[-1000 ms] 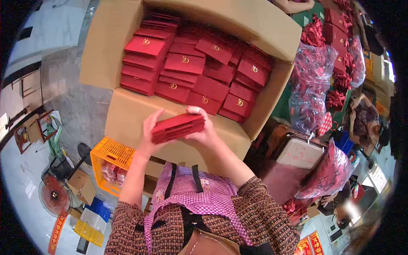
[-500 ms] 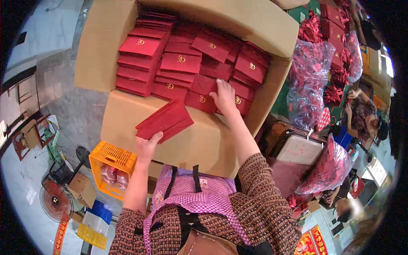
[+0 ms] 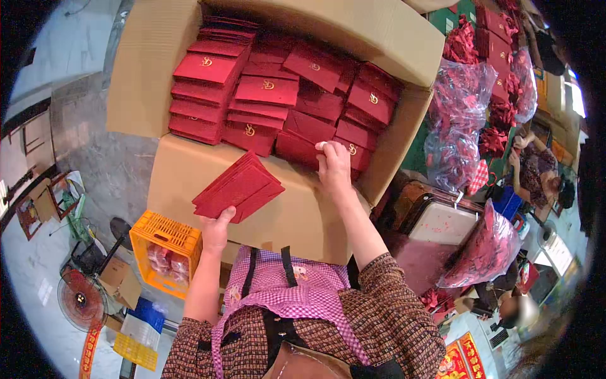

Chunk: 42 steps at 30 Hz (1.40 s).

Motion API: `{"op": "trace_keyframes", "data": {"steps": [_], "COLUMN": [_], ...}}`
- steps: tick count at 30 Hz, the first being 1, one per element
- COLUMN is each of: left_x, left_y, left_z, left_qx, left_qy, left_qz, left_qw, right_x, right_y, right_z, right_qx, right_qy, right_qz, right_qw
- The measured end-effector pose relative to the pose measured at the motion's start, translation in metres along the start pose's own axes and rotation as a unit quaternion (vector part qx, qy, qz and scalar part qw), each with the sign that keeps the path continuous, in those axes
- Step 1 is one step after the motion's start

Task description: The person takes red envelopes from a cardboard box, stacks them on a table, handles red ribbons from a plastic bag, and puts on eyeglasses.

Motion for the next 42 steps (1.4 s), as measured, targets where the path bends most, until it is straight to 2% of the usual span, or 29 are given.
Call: {"op": "trace_keyframes", "data": {"steps": [4, 8, 16, 20, 26, 31, 35, 38, 40, 41, 42], "left_x": [0.001, 0.002, -0.001, 0.000, -0.002, -0.008, -0.008, -0.011, -0.011, -0.011, -0.012], "left_y": [0.004, -0.002, -0.003, -0.001, -0.004, 0.003, 0.013, 0.012, 0.010, 0.009, 0.006], "left_z": [-0.004, -0.004, -0.007, -0.012, -0.017, -0.027, -0.037, -0.042, -0.046, -0.047, -0.047], "left_qx": [0.014, 0.025, 0.000, 0.000, -0.003, -0.023, 0.012, 0.035, 0.051, 0.066, 0.066], "left_qy": [-0.007, -0.003, -0.023, -0.028, -0.032, -0.022, -0.014, -0.018, -0.016, -0.013, -0.015], "left_qz": [-0.021, 0.015, -0.027, -0.010, -0.011, -0.007, 0.033, 0.025, 0.024, 0.022, 0.022], "left_qw": [1.000, 1.000, 0.999, 1.000, 0.999, 0.999, 0.999, 0.999, 0.998, 0.997, 0.997], "right_x": [0.010, 0.015, 0.017, 0.014, 0.010, 0.010, 0.015, 0.022, 0.017, 0.022, 0.027], "right_y": [0.000, 0.002, 0.015, 0.013, 0.011, 0.011, 0.023, 0.028, 0.022, 0.016, 0.020], "right_z": [0.008, 0.013, 0.010, 0.011, 0.014, 0.025, 0.034, 0.042, 0.052, 0.058, 0.060], "right_qx": [-0.048, -0.029, -0.011, -0.038, -0.007, -0.038, -0.161, -0.176, -0.254, -0.378, -0.365], "right_qy": [-0.006, -0.015, 0.004, 0.001, -0.069, -0.025, -0.033, -0.004, -0.010, -0.007, 0.030], "right_qz": [-0.015, -0.013, -0.006, -0.021, -0.041, -0.016, -0.076, -0.073, -0.117, -0.306, -0.294], "right_qw": [0.999, 0.999, 1.000, 0.999, 0.997, 0.999, 0.983, 0.982, 0.960, 0.874, 0.883]}}
Point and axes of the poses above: each hand's wrist, its own x-axis away from the middle knuckle, its own z-axis out of the back of the hand, y = z × x, the point moved 1 cm from there along -x, towards the middle knuckle, and after that the axes turned 10 degrees about -x, right-handed, at the moved point
